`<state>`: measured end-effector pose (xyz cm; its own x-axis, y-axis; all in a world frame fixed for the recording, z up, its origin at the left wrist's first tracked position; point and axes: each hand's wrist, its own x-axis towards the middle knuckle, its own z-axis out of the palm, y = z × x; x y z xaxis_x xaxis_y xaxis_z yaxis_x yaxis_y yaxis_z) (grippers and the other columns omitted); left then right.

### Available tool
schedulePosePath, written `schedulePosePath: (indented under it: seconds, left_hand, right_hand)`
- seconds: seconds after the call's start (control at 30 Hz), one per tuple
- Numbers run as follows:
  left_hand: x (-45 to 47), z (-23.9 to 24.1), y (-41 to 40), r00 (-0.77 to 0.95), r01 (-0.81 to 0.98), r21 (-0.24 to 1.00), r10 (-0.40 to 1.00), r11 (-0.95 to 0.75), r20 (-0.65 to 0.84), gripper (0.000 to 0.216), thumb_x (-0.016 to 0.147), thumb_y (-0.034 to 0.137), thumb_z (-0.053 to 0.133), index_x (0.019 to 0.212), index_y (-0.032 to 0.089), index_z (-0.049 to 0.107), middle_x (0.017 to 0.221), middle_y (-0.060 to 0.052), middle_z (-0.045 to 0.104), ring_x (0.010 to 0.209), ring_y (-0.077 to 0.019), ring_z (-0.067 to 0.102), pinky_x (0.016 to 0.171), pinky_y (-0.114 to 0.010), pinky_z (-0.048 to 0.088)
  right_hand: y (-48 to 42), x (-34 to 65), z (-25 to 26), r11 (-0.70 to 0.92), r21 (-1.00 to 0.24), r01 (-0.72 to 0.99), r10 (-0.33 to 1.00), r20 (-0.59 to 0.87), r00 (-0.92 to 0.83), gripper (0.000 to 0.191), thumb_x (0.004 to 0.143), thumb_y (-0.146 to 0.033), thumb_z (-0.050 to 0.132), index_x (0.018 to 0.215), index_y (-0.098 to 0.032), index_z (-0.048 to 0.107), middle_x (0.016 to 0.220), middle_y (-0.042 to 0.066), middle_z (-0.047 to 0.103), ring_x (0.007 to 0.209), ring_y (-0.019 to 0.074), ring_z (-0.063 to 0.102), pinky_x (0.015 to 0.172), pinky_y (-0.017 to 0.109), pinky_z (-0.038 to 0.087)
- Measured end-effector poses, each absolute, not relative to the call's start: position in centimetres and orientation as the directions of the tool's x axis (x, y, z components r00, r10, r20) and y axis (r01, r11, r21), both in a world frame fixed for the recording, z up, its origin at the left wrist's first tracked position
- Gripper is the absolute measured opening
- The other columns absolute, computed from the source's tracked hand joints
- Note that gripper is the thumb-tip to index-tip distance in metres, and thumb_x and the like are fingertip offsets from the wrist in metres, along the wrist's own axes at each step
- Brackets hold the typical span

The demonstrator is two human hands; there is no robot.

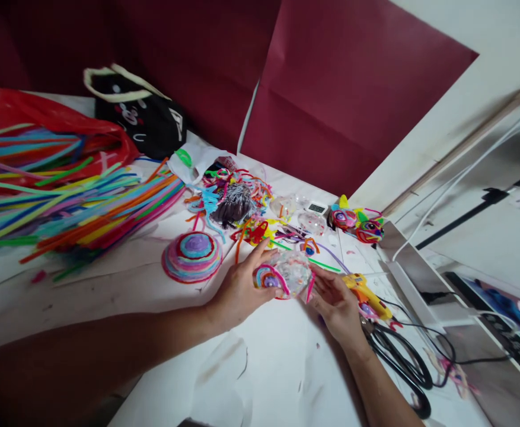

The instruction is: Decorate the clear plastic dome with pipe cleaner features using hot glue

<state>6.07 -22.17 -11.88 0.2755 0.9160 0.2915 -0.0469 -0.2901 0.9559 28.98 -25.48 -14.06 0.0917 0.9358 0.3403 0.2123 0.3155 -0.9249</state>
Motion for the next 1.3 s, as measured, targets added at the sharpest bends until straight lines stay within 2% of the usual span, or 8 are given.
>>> schedulePosePath:
  seconds: [0.3,0.4,0.53,0.77,0.9,1.13,1.3]
  left_hand:
    - [6.3,-12.5,-22.2,0.250,-0.051,0.960,0.927,-0.276,0.280,0.104,0.060,0.007,0.081,0.149,0.025,0.031,0.139,-0.012,0.055,0.125,-0.0284,0.053,0.101,-0.038,0.046]
    - [6.4,-12.6,-22.2,0.262,-0.092,0.961,0.925,-0.261,0.276,0.106,0.061,0.005,0.079,0.151,0.027,0.026,0.138,-0.011,0.057,0.125,-0.0274,0.054,0.099,-0.037,0.047]
    - [6.2,-12.3,-22.0,0.271,-0.103,0.969,0.931,-0.225,0.245,0.105,0.061,0.006,0.079,0.150,0.028,0.029,0.130,-0.010,0.063,0.118,-0.0286,0.059,0.094,-0.038,0.050]
    - [5.7,-12.6,-20.4,0.344,-0.214,0.973,0.925,-0.087,0.158,0.104,0.061,0.010,0.078,0.150,0.024,0.027,0.135,-0.017,0.057,0.117,-0.0295,0.059,0.094,-0.039,0.049]
    - [5.5,-12.0,-19.3,0.407,-0.200,0.980,0.911,0.022,0.063,0.114,0.054,0.015,0.083,0.151,0.021,0.023,0.138,-0.021,0.054,0.112,-0.0306,0.062,0.088,-0.038,0.053]
    - [4.9,-11.4,-18.4,0.359,-0.128,0.989,0.933,0.067,-0.017,0.123,0.044,0.019,0.091,0.150,0.024,0.029,0.131,-0.014,0.062,0.117,-0.0316,0.060,0.084,-0.030,0.057]
    - [4.8,-11.1,-18.4,0.382,-0.107,0.991,0.924,0.076,-0.030,0.115,0.047,0.015,0.090,0.147,0.030,0.035,0.134,-0.009,0.060,0.117,-0.0301,0.061,0.080,-0.027,0.059]
  right_hand:
    - [-25.6,28.9,-13.9,0.333,-0.926,0.177,0.931,0.353,0.092,0.043,0.070,-0.025,0.082,0.110,-0.028,0.068,0.128,0.010,0.065,0.118,0.0266,0.061,0.102,0.043,0.050]
    - [-25.6,29.1,-14.0,0.339,-0.925,0.170,0.930,0.356,0.088,0.043,0.070,-0.024,0.082,0.110,-0.029,0.068,0.128,0.010,0.065,0.120,0.0264,0.060,0.102,0.042,0.050]
    - [-25.5,29.1,-14.0,0.336,-0.922,0.192,0.930,0.358,0.089,0.043,0.069,-0.026,0.083,0.109,-0.028,0.067,0.127,0.011,0.065,0.120,0.0277,0.060,0.103,0.046,0.049]
    - [-25.5,27.7,-13.0,0.383,-0.897,0.220,0.911,0.407,0.071,0.044,0.070,-0.031,0.082,0.110,-0.026,0.065,0.127,0.010,0.065,0.118,0.0271,0.061,0.103,0.047,0.048]
    - [-25.8,27.0,-12.4,0.426,-0.847,0.317,0.876,0.473,0.088,0.050,0.071,-0.030,0.081,0.117,-0.026,0.061,0.125,0.011,0.065,0.115,0.0260,0.062,0.102,0.045,0.048]
    - [-26.0,26.6,-12.1,0.528,-0.751,0.396,0.800,0.596,0.064,0.064,0.077,-0.027,0.077,0.132,-0.027,0.045,0.128,0.012,0.063,0.118,0.0248,0.060,0.102,0.043,0.048]
    - [-26.0,26.3,-11.9,0.509,-0.736,0.445,0.792,0.603,0.091,0.055,0.076,-0.032,0.076,0.125,-0.026,0.052,0.121,0.009,0.066,0.109,0.0235,0.066,0.097,0.039,0.051]
